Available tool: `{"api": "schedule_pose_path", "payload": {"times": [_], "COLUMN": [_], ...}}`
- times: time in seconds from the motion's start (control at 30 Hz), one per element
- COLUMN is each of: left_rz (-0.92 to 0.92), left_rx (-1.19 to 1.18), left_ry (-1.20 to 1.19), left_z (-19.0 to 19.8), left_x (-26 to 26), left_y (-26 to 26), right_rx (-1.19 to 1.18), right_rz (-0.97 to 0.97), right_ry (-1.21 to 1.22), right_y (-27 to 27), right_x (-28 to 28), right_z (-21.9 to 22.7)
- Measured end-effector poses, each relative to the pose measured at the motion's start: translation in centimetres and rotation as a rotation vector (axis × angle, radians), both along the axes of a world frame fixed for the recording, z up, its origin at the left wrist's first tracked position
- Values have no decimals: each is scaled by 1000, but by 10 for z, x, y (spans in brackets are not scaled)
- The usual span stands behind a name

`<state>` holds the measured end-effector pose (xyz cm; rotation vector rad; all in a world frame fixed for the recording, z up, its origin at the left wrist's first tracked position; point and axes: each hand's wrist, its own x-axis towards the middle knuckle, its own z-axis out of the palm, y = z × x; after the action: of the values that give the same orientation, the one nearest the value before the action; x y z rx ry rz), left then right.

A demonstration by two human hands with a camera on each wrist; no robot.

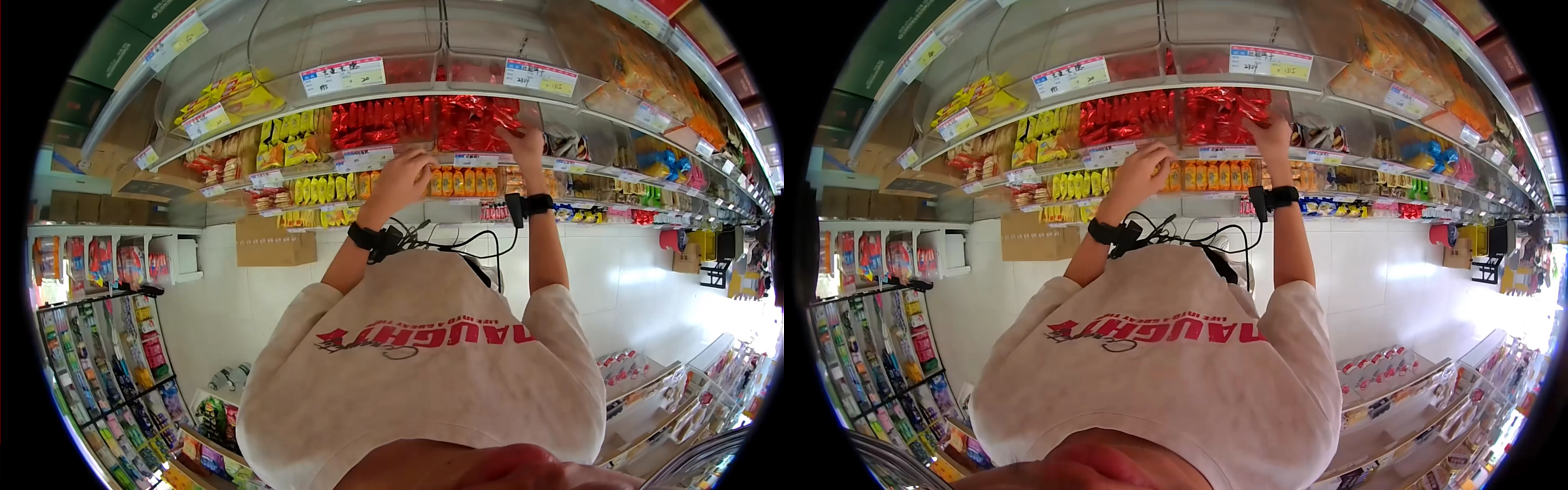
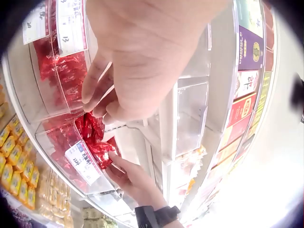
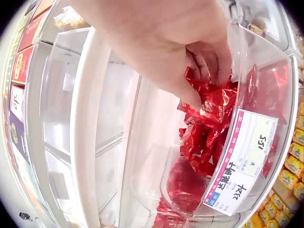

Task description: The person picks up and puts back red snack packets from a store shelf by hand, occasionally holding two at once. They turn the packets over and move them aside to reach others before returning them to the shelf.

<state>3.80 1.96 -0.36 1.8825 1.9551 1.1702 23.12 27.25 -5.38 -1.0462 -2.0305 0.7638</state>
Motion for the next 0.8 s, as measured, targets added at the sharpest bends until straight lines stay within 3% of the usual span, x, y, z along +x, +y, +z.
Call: {"api": "schedule_pose_path", "payload": {"times": [0.1,0.2,0.33,0.43,0.53,0.57,0.67,0.77,0.8], "left_rz": [11,-10,-48,-83,-62,-45,3,23,12], "left_rx": [-12,-42,-50,-30,-6,-20,-57,-62,-58], "left_ry": [-23,-30,-15,1,-17,-26,-69,-182,-246], "left_z": [-7,-7,-4,-7,-8,-8,-1,-1,-3], "left_x": [-3,-4,2,3,1,0,-4,-12,-15], "left_y": [1,3,2,2,-1,-3,-11,-15,-16], "right_rx": [-116,-50,-290,-239,-194,-180,-74,85,-51], "right_rz": [78,104,133,34,100,37,16,58,85], "right_ry": [-38,-189,-174,-298,-384,-429,-376,-136,-28], "right_y": [12,20,31,46,37,25,10,7,-1], "right_x": [11,-3,-18,-30,-29,-28,-24,-17,-15], "right_z": [-21,-40,-46,-70,-55,-41,-27,-28,-22]}}
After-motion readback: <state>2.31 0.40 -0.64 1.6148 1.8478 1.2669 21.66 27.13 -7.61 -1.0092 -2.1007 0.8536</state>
